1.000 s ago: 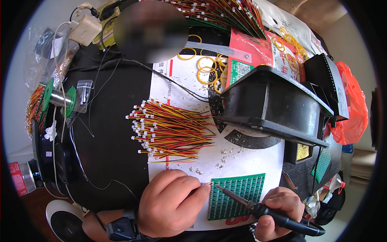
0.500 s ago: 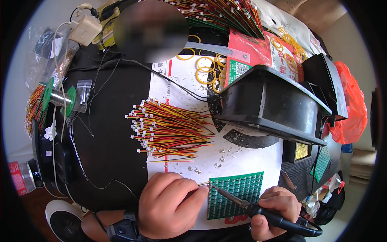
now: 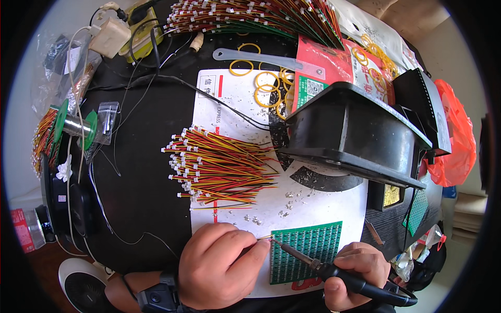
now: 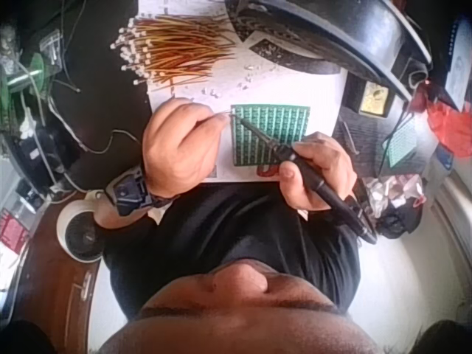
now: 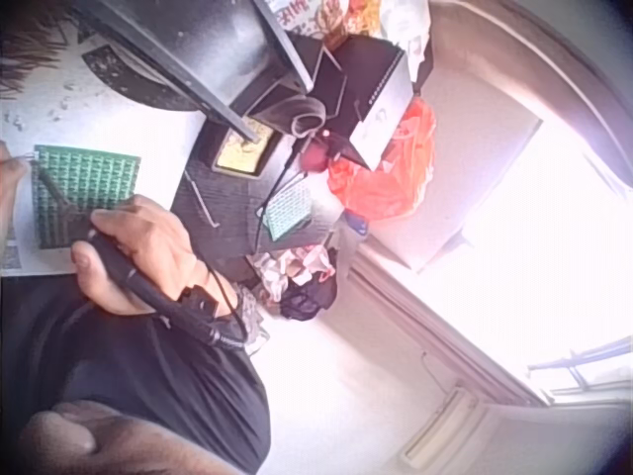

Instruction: Soldering electronic components onto a printed circuit board.

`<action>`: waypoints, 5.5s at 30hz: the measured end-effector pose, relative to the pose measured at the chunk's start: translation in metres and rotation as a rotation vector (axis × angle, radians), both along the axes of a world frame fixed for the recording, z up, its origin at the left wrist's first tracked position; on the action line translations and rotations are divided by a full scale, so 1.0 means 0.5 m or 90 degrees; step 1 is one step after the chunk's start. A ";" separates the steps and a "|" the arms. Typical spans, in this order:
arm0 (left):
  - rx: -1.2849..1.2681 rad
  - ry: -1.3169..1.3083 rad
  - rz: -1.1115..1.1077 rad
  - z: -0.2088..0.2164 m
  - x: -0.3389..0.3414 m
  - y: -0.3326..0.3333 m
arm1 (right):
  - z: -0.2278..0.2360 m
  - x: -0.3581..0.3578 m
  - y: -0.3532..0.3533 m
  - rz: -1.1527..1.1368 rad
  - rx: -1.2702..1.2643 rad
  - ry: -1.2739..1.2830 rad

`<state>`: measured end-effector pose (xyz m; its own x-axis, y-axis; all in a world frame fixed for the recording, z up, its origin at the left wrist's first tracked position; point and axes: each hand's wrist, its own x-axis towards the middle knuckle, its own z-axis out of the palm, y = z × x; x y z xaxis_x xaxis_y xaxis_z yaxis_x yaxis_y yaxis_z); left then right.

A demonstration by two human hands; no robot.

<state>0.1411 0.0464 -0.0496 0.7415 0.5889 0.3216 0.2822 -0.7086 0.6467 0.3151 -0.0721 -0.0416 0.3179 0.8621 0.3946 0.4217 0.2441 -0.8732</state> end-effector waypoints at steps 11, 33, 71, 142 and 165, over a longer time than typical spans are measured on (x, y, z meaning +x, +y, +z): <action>-0.016 -0.003 -0.011 0.002 -0.001 0.004 | 0.000 0.005 -0.002 0.014 -0.003 -0.012; -0.023 0.002 -0.012 0.005 0.000 0.005 | -0.008 0.006 -0.006 0.010 0.051 0.027; 0.013 0.012 -0.034 0.007 0.006 -0.001 | -0.004 0.060 -0.080 -0.193 0.341 -0.149; -0.155 -0.013 -0.142 0.032 -0.006 -0.006 | 0.008 -0.003 -0.029 -0.247 0.076 -0.037; 0.032 0.000 -0.074 0.015 -0.005 0.002 | 0.001 -0.003 -0.019 -0.234 0.089 -0.132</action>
